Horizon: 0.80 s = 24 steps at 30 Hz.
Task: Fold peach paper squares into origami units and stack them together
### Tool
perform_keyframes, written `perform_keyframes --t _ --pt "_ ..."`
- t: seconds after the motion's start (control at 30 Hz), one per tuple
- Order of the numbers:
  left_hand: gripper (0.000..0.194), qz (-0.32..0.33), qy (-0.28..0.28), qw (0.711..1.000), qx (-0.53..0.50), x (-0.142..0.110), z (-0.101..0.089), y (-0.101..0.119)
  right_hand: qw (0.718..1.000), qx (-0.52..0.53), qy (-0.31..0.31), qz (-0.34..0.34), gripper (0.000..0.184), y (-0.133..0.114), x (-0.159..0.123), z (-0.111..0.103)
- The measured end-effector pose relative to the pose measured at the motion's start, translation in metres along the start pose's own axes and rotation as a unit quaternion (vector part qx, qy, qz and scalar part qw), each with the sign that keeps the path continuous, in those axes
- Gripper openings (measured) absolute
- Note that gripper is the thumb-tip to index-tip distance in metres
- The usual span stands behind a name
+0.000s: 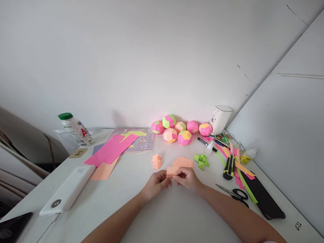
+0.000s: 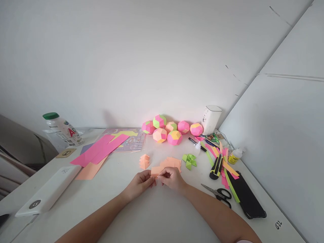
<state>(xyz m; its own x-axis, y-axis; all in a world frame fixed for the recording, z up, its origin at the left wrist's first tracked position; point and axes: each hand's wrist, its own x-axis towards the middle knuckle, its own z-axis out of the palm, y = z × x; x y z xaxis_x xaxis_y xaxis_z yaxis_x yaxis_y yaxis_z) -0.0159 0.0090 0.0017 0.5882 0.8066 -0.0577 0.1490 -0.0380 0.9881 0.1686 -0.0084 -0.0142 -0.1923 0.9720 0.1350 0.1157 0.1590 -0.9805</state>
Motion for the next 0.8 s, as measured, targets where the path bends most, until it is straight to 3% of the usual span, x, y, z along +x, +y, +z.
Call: perform_keyframes --t 0.8 --pt "0.031 -0.009 0.003 1.0 0.01 0.0014 0.0007 -0.004 1.0 -0.005 -0.01 0.002 0.016 0.0015 -0.0009 -0.0002"
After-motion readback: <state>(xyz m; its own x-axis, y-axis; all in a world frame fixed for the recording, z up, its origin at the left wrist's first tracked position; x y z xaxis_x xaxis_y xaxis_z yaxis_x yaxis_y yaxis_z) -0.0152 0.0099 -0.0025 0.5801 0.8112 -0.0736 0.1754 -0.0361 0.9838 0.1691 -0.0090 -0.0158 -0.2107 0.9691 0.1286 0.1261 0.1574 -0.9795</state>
